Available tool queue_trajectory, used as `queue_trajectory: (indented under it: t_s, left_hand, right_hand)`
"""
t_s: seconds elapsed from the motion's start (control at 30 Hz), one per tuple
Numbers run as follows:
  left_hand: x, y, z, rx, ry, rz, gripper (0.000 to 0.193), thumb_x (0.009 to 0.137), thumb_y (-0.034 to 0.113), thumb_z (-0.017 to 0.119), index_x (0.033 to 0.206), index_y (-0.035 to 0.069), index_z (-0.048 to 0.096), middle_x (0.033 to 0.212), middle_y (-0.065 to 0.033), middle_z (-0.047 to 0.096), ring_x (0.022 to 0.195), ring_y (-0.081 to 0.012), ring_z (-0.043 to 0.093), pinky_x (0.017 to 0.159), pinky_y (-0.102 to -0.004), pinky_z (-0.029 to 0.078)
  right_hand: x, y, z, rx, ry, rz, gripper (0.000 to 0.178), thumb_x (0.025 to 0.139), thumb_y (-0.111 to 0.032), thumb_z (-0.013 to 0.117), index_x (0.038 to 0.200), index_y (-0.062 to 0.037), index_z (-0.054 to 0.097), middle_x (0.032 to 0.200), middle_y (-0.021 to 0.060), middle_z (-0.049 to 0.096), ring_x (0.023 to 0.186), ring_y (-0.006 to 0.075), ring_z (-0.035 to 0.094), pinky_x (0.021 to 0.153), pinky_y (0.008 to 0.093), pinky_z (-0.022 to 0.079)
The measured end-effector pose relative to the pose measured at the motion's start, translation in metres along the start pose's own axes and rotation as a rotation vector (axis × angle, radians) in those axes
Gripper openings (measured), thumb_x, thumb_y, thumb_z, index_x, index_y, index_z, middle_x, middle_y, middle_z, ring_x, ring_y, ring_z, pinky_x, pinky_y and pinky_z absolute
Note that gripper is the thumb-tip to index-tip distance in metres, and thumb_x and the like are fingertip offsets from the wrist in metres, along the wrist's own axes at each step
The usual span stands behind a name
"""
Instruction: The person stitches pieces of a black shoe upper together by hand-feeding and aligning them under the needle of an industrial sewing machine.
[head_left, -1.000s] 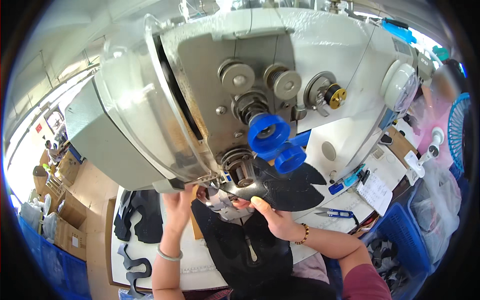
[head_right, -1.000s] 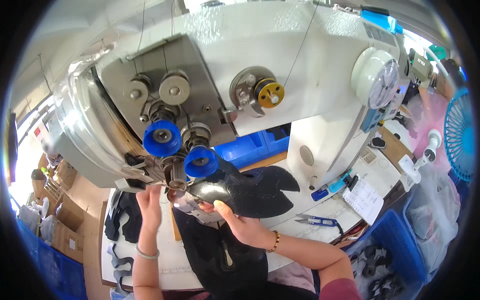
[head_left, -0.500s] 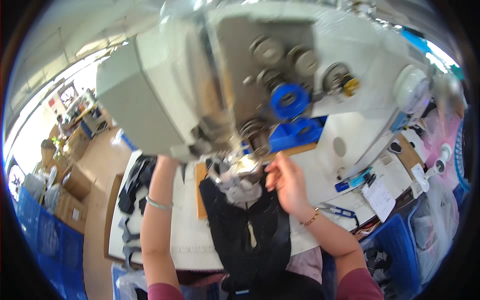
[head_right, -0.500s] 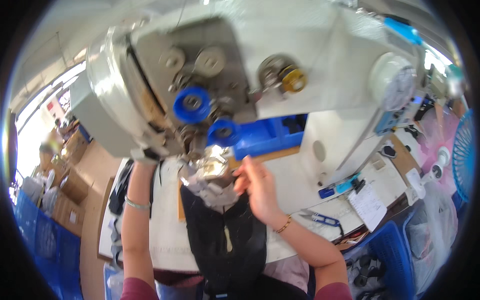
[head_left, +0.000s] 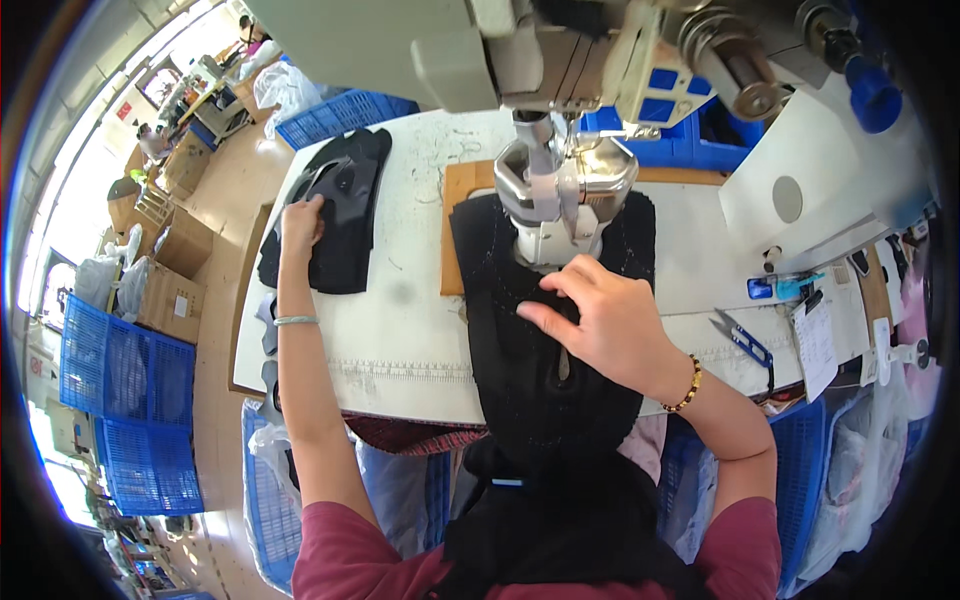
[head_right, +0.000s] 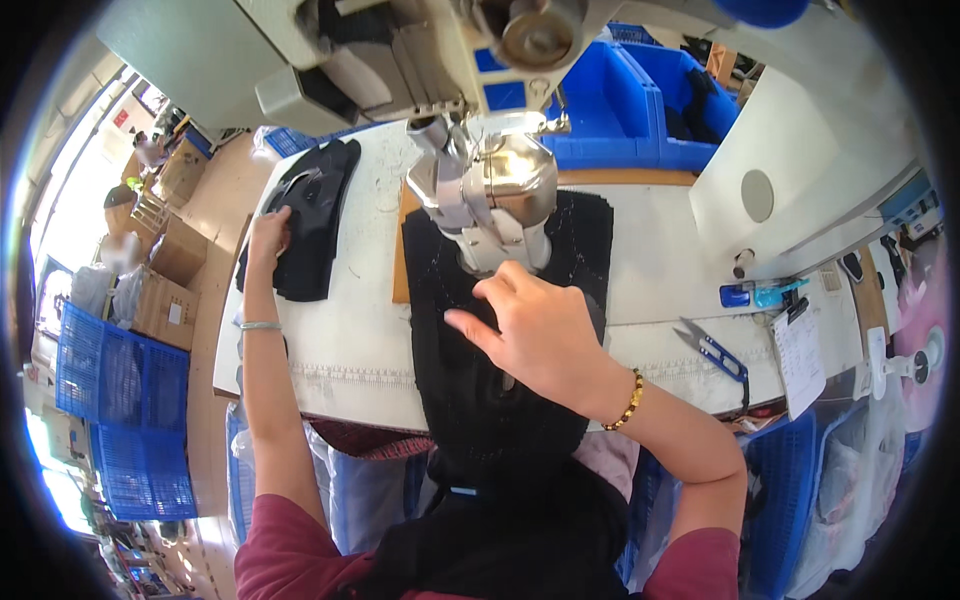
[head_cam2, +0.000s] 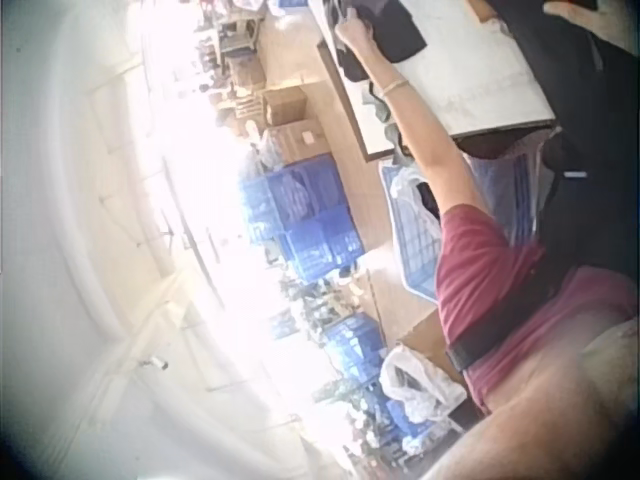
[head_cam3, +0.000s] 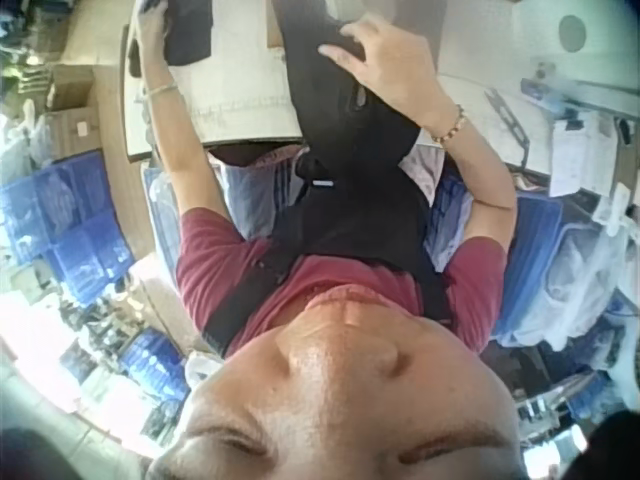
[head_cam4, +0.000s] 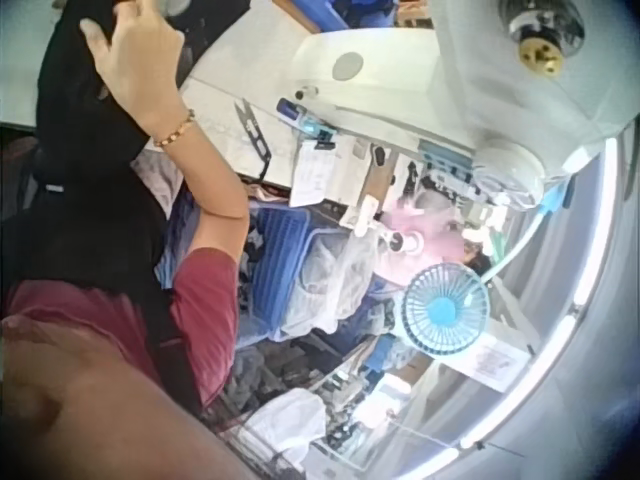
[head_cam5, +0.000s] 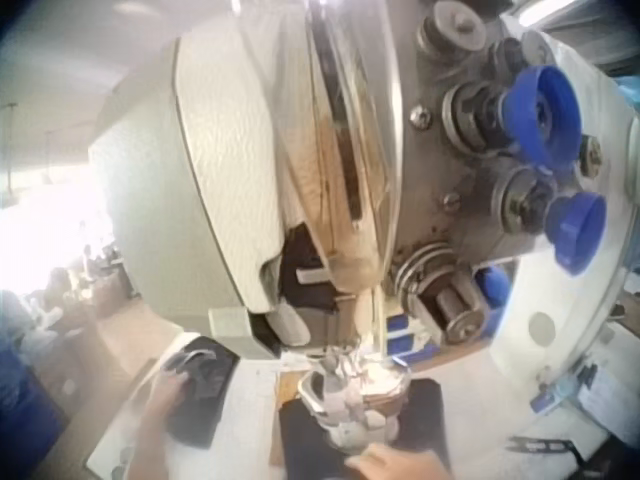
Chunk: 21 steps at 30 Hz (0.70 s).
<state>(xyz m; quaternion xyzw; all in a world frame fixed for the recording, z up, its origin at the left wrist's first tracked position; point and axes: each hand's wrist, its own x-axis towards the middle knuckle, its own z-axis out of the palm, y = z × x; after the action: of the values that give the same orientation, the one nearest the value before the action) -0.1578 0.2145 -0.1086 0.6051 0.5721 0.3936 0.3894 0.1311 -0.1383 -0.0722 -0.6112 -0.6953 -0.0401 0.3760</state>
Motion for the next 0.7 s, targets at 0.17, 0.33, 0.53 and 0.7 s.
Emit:
queue_trajectory:
  t_s: [0.17,0.33,0.53,0.7]
  left_hand:
    - [-0.075,0.031,0.038,0.824,0.385,0.495,0.028,0.084,0.026,0.066,0.089,0.001,0.054,0.071,-0.0115,0.062,0.070,-0.0283,0.063,0.065,-0.0383,0.048]
    - [-0.179,0.050,0.059,0.493,-0.074,0.797,0.025,0.081,0.008,0.065,0.103,0.003,0.055,0.083,-0.0109,0.054,0.074,-0.0244,0.056,0.069,-0.0351,0.047]
    - [-0.268,0.046,0.076,0.108,-0.514,0.319,0.049,0.089,0.011,0.062,0.132,0.005,0.039,0.081,-0.0113,0.063,0.066,-0.0185,0.061,0.060,-0.0299,0.048]
    - [-0.281,0.048,0.073,0.188,-0.308,0.621,0.049,0.085,0.001,0.062,0.131,0.003,0.043,0.088,-0.0143,0.062,0.071,-0.0209,0.061,0.066,-0.0313,0.050]
  right_hand:
    - [-0.024,0.000,0.016,-0.293,-0.338,0.173,0.063,0.077,-0.045,0.069,0.106,0.0087,0.052,0.107,0.0185,0.047,0.091,0.0219,0.061,0.058,0.0288,0.054]
    - [-0.022,-0.008,0.015,-0.166,-0.360,0.295,0.056,0.078,-0.037,0.072,0.110,0.0025,0.048,0.107,0.0164,0.047,0.088,0.0240,0.061,0.062,0.0324,0.055]
    - [-0.030,0.006,0.022,0.158,-0.223,0.299,0.047,0.078,-0.023,0.073,0.114,-0.0083,0.046,0.105,0.0109,0.049,0.081,0.0244,0.062,0.067,0.0357,0.052]
    - [-0.020,-0.008,0.012,0.542,-0.254,0.384,0.038,0.082,-0.010,0.068,0.115,-0.0085,0.047,0.091,0.0078,0.056,0.071,0.0212,0.059,0.064,0.0318,0.048]
